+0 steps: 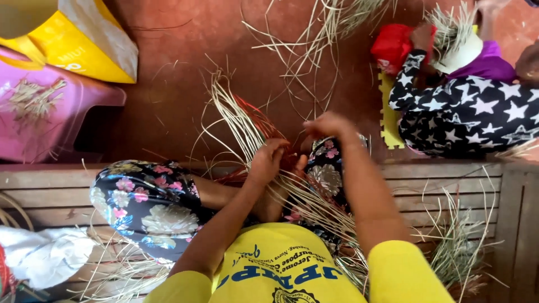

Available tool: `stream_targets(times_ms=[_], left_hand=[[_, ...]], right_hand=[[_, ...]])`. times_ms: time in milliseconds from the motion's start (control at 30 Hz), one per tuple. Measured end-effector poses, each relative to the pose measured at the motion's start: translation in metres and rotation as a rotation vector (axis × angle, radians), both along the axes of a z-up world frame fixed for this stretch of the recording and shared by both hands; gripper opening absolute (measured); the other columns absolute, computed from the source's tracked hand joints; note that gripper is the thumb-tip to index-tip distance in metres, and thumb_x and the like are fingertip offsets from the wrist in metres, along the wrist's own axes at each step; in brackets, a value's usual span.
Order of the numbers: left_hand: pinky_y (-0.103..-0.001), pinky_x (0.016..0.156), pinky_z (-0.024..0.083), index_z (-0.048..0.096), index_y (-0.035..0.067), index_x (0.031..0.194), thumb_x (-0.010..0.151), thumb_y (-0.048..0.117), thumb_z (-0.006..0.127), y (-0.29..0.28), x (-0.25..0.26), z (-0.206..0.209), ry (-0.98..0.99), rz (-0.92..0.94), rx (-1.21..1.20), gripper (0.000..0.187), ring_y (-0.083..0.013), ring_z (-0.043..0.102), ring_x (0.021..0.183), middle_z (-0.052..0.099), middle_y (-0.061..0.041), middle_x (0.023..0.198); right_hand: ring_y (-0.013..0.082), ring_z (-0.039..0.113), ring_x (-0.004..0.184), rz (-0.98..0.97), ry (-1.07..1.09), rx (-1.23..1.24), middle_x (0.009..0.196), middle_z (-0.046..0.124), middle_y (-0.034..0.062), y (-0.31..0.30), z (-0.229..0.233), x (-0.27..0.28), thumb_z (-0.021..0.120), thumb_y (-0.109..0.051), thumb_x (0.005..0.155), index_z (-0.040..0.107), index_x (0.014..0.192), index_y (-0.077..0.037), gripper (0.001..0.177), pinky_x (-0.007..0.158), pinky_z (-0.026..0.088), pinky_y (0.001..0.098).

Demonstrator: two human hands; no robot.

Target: Weaving a basket using dried plant fibers by interlacing strands.

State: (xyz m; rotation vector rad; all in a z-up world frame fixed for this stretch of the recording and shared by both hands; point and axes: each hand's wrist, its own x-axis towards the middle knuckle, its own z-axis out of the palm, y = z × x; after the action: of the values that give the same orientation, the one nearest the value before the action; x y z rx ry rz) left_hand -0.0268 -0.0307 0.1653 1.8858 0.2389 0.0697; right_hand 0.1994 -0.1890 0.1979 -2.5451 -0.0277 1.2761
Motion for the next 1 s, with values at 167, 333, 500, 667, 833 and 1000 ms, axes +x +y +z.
stream_targets(times_ms=[167, 333, 500, 667, 833, 1000], left_hand=[[-0.045, 0.086, 0.059, 0.076, 0.016, 0.105, 0.095, 0.030, 0.072, -0.013, 0.035, -0.050, 0.169, 0.192, 0.302, 0.018, -0.0351, 0.073, 0.090, 0.071, -0.012, 0.089], [-0.042, 0.083, 0.059, 0.072, 0.021, 0.097, 0.086, 0.036, 0.079, -0.025, 0.036, -0.058, 0.229, 0.309, 0.310, 0.020, -0.0294, 0.073, 0.087, 0.071, -0.006, 0.083], [-0.041, 0.075, 0.060, 0.072, 0.022, 0.100, 0.090, 0.037, 0.076, -0.029, 0.033, -0.073, 0.240, 0.318, 0.445, 0.019, -0.0298, 0.074, 0.080, 0.069, -0.006, 0.080], [-0.043, 0.079, 0.060, 0.073, 0.022, 0.103, 0.094, 0.036, 0.072, -0.023, 0.028, -0.052, 0.236, 0.289, 0.399, 0.017, -0.0336, 0.074, 0.085, 0.070, -0.010, 0.085], [-0.046, 0.081, 0.060, 0.074, 0.024, 0.102, 0.088, 0.037, 0.078, -0.019, 0.028, -0.048, 0.268, 0.308, 0.297, 0.019, -0.0347, 0.073, 0.088, 0.071, -0.009, 0.088], [-0.044, 0.082, 0.060, 0.073, 0.027, 0.102, 0.089, 0.059, 0.069, -0.025, 0.027, -0.057, 0.335, 0.282, 0.344, 0.035, -0.0319, 0.074, 0.091, 0.071, -0.009, 0.091]], right_hand=[[0.0343, 0.072, 0.095, -0.194, 0.259, 0.333, 0.096, 0.077, 0.0188, 0.036, -0.086, -0.051, 0.080, -0.045, 0.081, 0.082, 0.097, -0.005, 0.043, 0.089, 0.054, 0.0498], [0.0377, 0.072, 0.089, -0.585, 0.522, 0.540, 0.092, 0.074, 0.0177, 0.023, -0.134, -0.055, 0.085, -0.035, 0.080, 0.077, 0.101, -0.002, 0.040, 0.082, 0.057, 0.0557], [0.0432, 0.074, 0.084, -0.722, 0.583, 0.666, 0.090, 0.074, 0.0224, 0.029, -0.113, -0.060, 0.085, -0.016, 0.081, 0.076, 0.096, 0.004, 0.027, 0.077, 0.058, 0.0613], [0.0328, 0.077, 0.082, -0.368, 0.352, 0.514, 0.087, 0.077, 0.0179, 0.027, -0.154, -0.057, 0.079, -0.019, 0.081, 0.083, 0.094, -0.009, 0.016, 0.071, 0.064, 0.0491], [0.0229, 0.073, 0.086, -0.449, 0.257, 0.716, 0.089, 0.076, 0.0095, 0.012, -0.054, -0.050, 0.084, -0.025, 0.081, 0.078, 0.100, -0.009, 0.026, 0.080, 0.061, 0.0397], [0.0292, 0.073, 0.096, 0.205, 0.050, 0.685, 0.097, 0.077, 0.0115, 0.031, 0.075, -0.074, 0.077, -0.034, 0.082, 0.081, 0.089, -0.010, 0.025, 0.092, 0.054, 0.0450]])
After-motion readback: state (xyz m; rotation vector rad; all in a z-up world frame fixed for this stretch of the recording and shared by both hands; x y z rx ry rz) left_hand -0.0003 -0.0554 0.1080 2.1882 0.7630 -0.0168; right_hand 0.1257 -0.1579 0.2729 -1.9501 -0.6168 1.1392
